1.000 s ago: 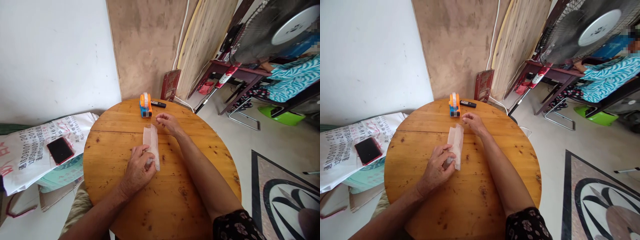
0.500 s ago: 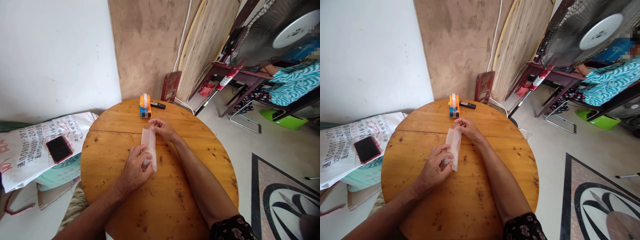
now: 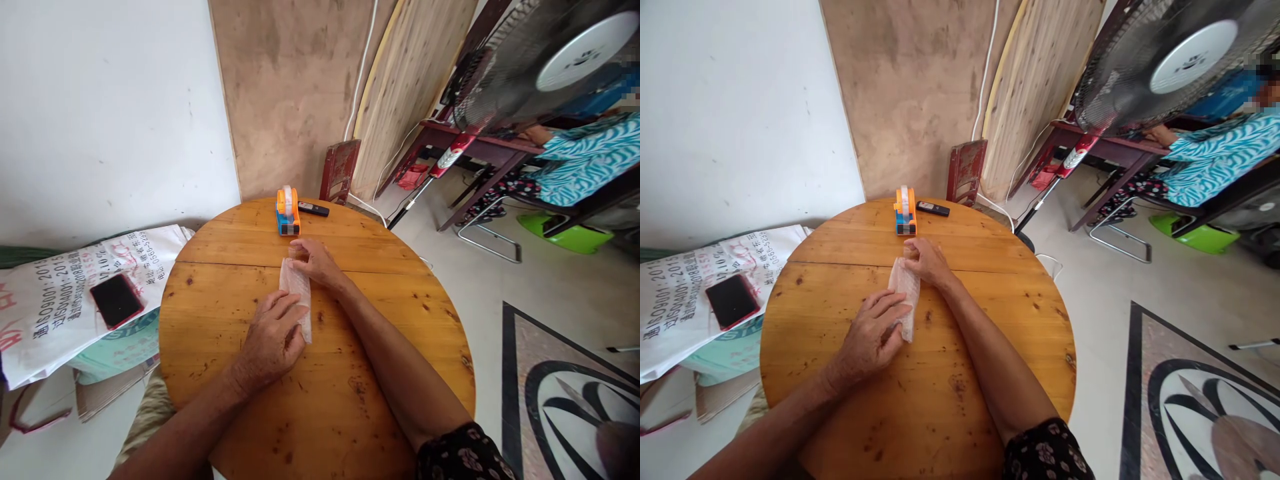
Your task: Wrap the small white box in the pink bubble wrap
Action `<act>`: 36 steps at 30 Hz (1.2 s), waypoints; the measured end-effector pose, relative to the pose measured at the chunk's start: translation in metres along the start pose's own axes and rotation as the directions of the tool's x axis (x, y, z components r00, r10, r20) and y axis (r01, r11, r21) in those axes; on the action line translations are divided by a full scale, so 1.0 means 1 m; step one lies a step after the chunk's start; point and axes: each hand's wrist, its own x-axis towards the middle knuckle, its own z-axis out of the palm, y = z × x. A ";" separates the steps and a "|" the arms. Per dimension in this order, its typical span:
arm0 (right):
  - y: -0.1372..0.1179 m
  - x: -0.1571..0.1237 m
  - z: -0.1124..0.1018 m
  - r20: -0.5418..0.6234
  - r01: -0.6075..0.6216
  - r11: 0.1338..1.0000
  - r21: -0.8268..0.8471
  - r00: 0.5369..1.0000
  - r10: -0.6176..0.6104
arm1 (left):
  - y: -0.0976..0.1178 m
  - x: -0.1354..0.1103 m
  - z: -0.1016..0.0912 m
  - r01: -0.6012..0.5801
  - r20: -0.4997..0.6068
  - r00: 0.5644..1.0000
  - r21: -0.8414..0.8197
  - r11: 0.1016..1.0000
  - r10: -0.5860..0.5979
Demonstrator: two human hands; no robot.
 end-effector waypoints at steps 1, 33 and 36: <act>0.001 0.000 -0.005 0.013 -0.040 0.999 -0.016 0.999 0.041 | 0.000 0.000 0.000 0.003 -0.001 1.000 -0.002 1.000 -0.003; -0.016 -0.002 -0.002 0.114 -0.267 0.940 0.211 0.962 0.248 | -0.002 0.000 0.001 0.012 -0.009 1.000 -0.004 1.000 -0.012; -0.013 -0.002 0.006 0.128 -0.273 0.905 0.327 0.961 0.244 | 0.001 0.000 -0.001 0.012 -0.002 1.000 0.106 0.994 -0.012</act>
